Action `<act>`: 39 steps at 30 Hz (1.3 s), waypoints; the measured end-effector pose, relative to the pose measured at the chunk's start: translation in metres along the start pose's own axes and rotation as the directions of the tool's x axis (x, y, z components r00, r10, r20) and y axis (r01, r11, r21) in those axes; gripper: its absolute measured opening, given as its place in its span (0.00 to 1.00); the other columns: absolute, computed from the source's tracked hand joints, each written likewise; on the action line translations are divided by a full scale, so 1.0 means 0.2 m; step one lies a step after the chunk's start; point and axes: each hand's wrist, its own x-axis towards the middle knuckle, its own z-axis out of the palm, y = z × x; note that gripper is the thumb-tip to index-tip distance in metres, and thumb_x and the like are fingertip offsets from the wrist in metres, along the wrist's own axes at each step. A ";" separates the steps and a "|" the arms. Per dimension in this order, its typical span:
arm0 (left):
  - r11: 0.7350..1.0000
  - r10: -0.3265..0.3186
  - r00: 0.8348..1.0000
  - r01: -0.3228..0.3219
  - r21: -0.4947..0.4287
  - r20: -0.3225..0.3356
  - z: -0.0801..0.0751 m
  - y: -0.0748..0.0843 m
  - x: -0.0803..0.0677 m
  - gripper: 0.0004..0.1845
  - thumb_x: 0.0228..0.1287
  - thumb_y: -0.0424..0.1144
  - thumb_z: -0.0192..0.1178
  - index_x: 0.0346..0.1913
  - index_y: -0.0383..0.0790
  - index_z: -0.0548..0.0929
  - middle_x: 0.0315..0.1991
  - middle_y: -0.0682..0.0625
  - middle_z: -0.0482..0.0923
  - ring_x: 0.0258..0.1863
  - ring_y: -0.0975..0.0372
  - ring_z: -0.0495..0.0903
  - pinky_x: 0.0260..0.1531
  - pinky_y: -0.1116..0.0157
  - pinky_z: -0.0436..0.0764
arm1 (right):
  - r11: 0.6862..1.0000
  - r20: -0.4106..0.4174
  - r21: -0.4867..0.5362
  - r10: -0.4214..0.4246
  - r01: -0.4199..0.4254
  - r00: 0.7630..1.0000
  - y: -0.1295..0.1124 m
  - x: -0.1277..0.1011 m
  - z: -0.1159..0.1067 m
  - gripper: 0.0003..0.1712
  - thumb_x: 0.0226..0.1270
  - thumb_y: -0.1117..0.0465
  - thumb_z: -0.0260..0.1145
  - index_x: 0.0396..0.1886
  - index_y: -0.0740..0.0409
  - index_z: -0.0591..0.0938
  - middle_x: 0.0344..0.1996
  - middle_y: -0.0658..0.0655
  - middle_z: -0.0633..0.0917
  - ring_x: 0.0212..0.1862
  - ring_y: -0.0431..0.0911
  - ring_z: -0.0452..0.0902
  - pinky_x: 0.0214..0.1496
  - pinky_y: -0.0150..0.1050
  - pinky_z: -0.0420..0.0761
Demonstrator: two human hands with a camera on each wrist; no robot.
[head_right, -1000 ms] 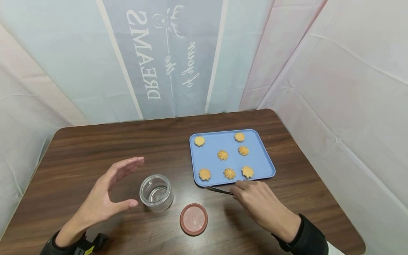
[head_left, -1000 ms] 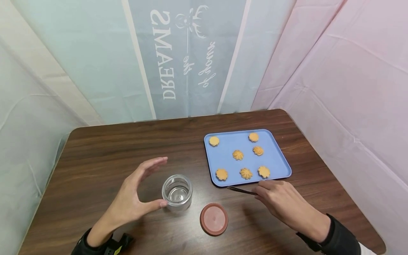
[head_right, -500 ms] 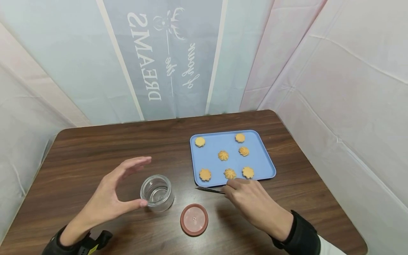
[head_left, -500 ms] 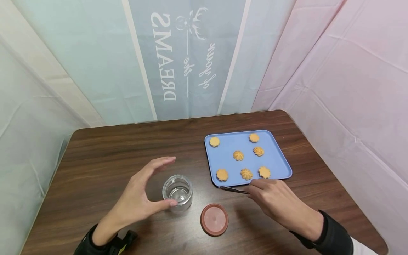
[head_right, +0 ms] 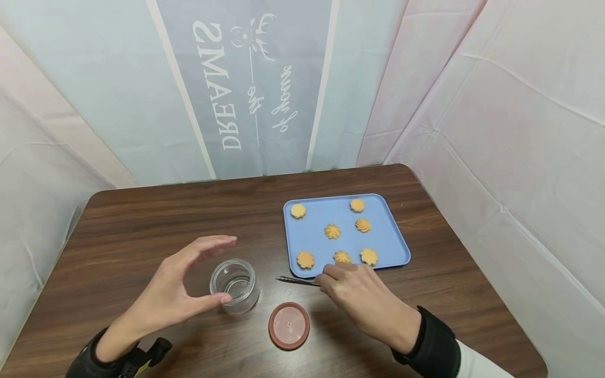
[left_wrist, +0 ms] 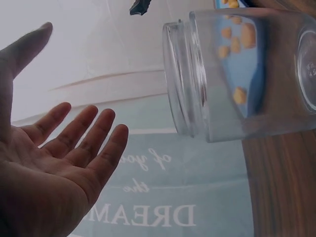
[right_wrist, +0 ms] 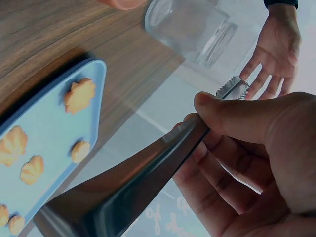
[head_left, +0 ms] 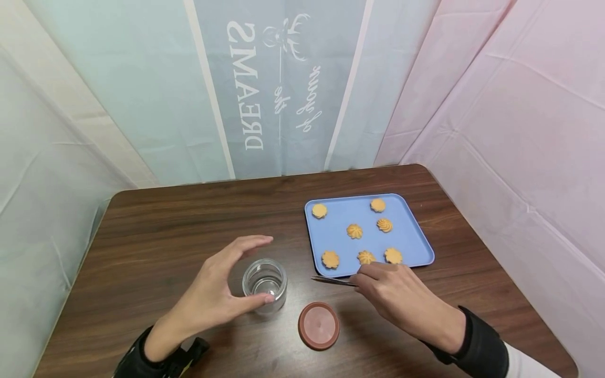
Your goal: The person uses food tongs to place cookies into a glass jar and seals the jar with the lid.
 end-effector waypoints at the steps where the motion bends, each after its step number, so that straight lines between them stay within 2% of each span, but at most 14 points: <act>1: 1.000 0.002 1.000 -0.002 0.003 -0.001 0.00 0.00 0.00 0.47 0.49 0.42 0.86 0.72 0.41 0.75 0.69 0.52 0.78 0.68 0.59 0.77 0.67 0.70 0.74 | 1.000 -0.003 0.000 -0.006 0.006 1.000 0.00 0.01 0.00 0.05 0.66 0.65 0.74 0.33 0.52 0.86 0.26 0.43 0.78 0.28 0.33 0.72 0.25 0.24 0.70; 2: 1.000 0.008 1.000 -0.008 0.006 -0.003 0.01 0.01 0.01 0.46 0.49 0.42 0.86 0.72 0.41 0.75 0.69 0.52 0.78 0.68 0.59 0.77 0.67 0.70 0.74 | 1.000 -0.009 0.000 -0.012 0.012 1.000 0.00 0.01 0.01 0.05 0.65 0.66 0.75 0.33 0.52 0.86 0.26 0.43 0.79 0.28 0.33 0.73 0.25 0.24 0.70; 3: 1.000 0.013 1.000 -0.013 0.008 -0.005 0.01 0.01 0.01 0.45 0.50 0.42 0.86 0.72 0.41 0.75 0.69 0.52 0.78 0.67 0.59 0.78 0.67 0.70 0.74 | 1.000 -0.015 0.002 -0.019 0.019 1.000 -0.01 0.02 0.01 0.09 0.58 0.68 0.77 0.33 0.52 0.86 0.26 0.43 0.79 0.28 0.33 0.74 0.25 0.25 0.71; 5: 1.000 0.028 1.000 -0.028 0.013 -0.009 0.01 0.01 0.01 0.44 0.51 0.42 0.85 0.72 0.42 0.75 0.68 0.51 0.79 0.67 0.59 0.78 0.67 0.70 0.74 | 0.999 -0.023 0.007 -0.031 0.031 0.999 -0.01 0.03 0.01 0.09 0.57 0.69 0.78 0.33 0.53 0.87 0.26 0.43 0.79 0.28 0.34 0.75 0.25 0.25 0.72; 16: 0.995 0.100 0.995 -0.101 0.027 0.017 0.05 0.05 0.04 0.46 0.46 0.36 0.87 0.72 0.41 0.76 0.67 0.48 0.79 0.65 0.56 0.80 0.68 0.71 0.73 | 0.999 -0.014 0.024 -0.046 0.046 0.999 -0.05 0.07 0.02 0.10 0.57 0.71 0.78 0.35 0.54 0.88 0.26 0.44 0.80 0.28 0.35 0.77 0.27 0.25 0.75; 18: 0.992 0.127 0.992 -0.127 0.026 0.019 0.06 0.05 0.05 0.45 0.47 0.35 0.86 0.70 0.39 0.77 0.66 0.47 0.80 0.63 0.55 0.81 0.67 0.71 0.75 | 0.998 -0.015 0.018 -0.056 0.057 0.998 -0.05 0.08 0.02 0.09 0.58 0.70 0.77 0.36 0.54 0.88 0.27 0.44 0.81 0.28 0.35 0.77 0.26 0.26 0.75; 26: 0.988 0.157 0.987 -0.157 -0.001 0.035 0.10 0.07 0.06 0.40 0.49 0.35 0.85 0.67 0.40 0.79 0.63 0.48 0.82 0.61 0.55 0.83 0.62 0.70 0.79 | 0.994 -0.027 0.020 -0.104 0.104 0.994 -0.08 0.12 0.03 0.07 0.60 0.70 0.76 0.37 0.55 0.89 0.30 0.46 0.83 0.31 0.37 0.81 0.28 0.29 0.79; 32: 0.984 0.177 0.984 -0.177 -0.003 0.032 0.14 0.09 0.06 0.36 0.51 0.33 0.84 0.65 0.44 0.82 0.62 0.48 0.82 0.60 0.56 0.84 0.63 0.69 0.79 | 0.994 -0.015 0.033 -0.104 0.104 0.995 -0.09 0.14 0.03 0.09 0.59 0.70 0.78 0.38 0.56 0.89 0.32 0.46 0.85 0.34 0.37 0.82 0.31 0.30 0.81; 39: 0.979 0.202 0.979 -0.202 -0.007 0.014 0.17 0.10 0.06 0.29 0.52 0.31 0.83 0.59 0.44 0.85 0.61 0.48 0.83 0.57 0.56 0.86 0.60 0.70 0.81 | 0.992 -0.021 0.054 -0.111 0.112 0.994 -0.11 0.16 0.03 0.08 0.64 0.70 0.75 0.41 0.57 0.89 0.34 0.47 0.86 0.37 0.38 0.85 0.36 0.32 0.84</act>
